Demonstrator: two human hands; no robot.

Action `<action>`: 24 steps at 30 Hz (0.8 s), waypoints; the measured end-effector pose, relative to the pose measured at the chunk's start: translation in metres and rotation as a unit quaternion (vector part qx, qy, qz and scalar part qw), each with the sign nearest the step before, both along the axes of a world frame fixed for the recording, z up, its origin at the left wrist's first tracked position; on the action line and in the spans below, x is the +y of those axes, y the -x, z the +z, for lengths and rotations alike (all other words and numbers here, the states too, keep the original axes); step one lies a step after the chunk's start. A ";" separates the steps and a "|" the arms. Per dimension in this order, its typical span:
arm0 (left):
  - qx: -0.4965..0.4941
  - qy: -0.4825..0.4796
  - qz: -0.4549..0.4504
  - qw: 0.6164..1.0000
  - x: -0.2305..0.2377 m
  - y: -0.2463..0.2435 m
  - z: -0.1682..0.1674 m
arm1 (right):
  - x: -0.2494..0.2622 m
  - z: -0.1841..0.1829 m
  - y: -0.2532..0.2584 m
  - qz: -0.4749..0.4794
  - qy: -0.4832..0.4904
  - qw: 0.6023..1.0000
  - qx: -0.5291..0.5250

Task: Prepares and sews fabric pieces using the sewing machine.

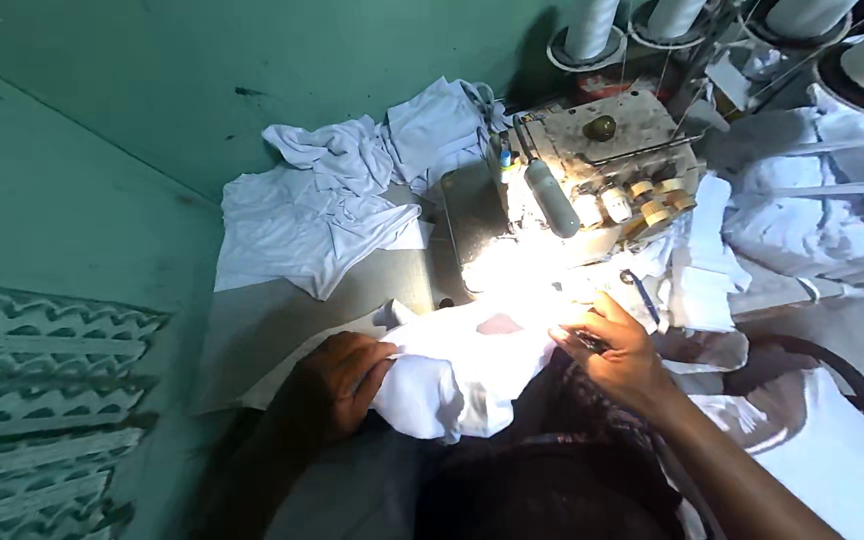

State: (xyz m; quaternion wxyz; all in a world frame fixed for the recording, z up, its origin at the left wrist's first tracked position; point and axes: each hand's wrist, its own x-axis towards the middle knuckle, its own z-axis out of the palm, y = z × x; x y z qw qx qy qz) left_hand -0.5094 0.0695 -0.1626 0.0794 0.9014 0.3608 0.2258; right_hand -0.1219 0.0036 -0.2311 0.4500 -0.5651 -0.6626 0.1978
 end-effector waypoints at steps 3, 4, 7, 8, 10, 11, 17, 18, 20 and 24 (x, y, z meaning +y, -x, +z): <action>0.065 -0.009 0.032 0.997 0.006 0.005 0.005 | -0.004 -0.002 -0.011 -0.017 0.023 0.999 -0.042; 0.068 -0.001 0.038 0.997 0.010 0.010 0.004 | -0.006 -0.007 -0.016 -0.027 0.035 0.997 -0.060; 0.014 0.049 0.033 0.998 0.014 0.019 -0.008 | -0.013 -0.025 -0.022 -0.052 0.072 0.992 -0.090; -0.009 0.062 0.029 0.998 0.013 0.018 -0.013 | -0.015 -0.030 -0.022 -0.059 0.082 0.990 -0.096; -0.052 0.073 0.025 0.996 0.009 0.016 -0.021 | -0.017 -0.036 -0.020 -0.079 0.093 0.987 -0.107; -0.070 0.074 0.024 0.994 0.007 0.015 -0.024 | -0.017 -0.037 -0.019 -0.089 0.096 0.985 -0.111; -0.109 0.069 0.023 0.991 0.000 0.014 -0.027 | -0.017 -0.038 -0.015 -0.108 0.102 0.982 -0.120; -0.109 0.064 0.024 0.992 0.000 0.014 -0.027 | -0.017 -0.038 -0.014 -0.113 0.097 0.981 -0.122; -0.088 0.051 0.034 0.994 -0.002 0.011 -0.025 | -0.017 -0.038 -0.011 -0.128 0.091 0.980 -0.125; 0.036 0.028 0.048 0.998 -0.001 0.003 -0.017 | -0.017 -0.036 -0.006 -0.166 0.073 0.976 -0.124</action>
